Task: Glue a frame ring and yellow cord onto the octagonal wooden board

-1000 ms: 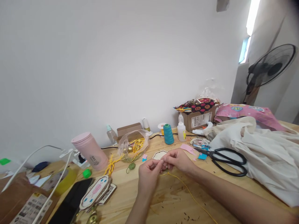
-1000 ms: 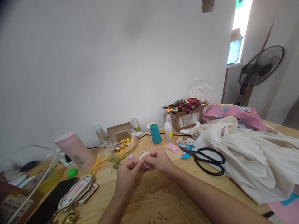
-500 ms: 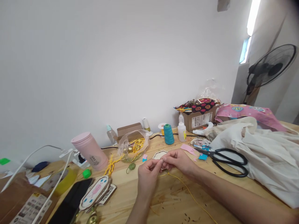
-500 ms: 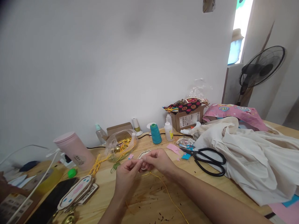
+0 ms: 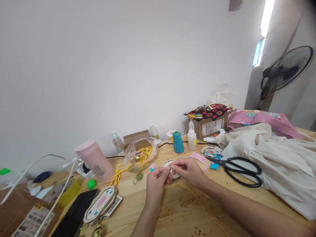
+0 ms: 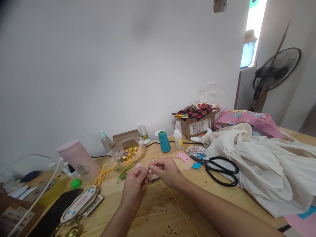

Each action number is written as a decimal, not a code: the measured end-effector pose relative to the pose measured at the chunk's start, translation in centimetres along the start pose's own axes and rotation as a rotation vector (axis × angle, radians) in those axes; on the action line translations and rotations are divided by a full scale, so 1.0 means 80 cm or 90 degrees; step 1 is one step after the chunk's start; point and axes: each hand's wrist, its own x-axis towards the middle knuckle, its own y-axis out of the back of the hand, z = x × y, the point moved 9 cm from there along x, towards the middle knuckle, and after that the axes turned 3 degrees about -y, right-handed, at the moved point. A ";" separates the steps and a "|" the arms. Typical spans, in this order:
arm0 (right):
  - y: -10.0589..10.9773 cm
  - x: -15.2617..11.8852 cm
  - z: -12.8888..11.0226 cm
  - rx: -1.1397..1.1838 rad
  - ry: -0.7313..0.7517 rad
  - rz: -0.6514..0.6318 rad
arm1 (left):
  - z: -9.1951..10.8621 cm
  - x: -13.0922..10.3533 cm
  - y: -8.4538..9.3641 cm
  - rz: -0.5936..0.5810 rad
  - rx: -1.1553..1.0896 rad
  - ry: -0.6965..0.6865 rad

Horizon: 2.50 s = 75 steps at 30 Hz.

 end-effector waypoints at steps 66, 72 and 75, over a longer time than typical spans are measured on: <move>0.003 -0.019 -0.042 -0.398 0.173 0.112 | -0.070 -0.030 -0.045 -0.221 -0.074 0.318; 0.007 -0.022 -0.051 -0.426 0.211 0.142 | -0.075 -0.027 -0.042 -0.209 -0.057 0.309; 0.006 -0.020 -0.048 -0.408 0.207 0.117 | -0.076 -0.029 -0.043 -0.218 -0.063 0.318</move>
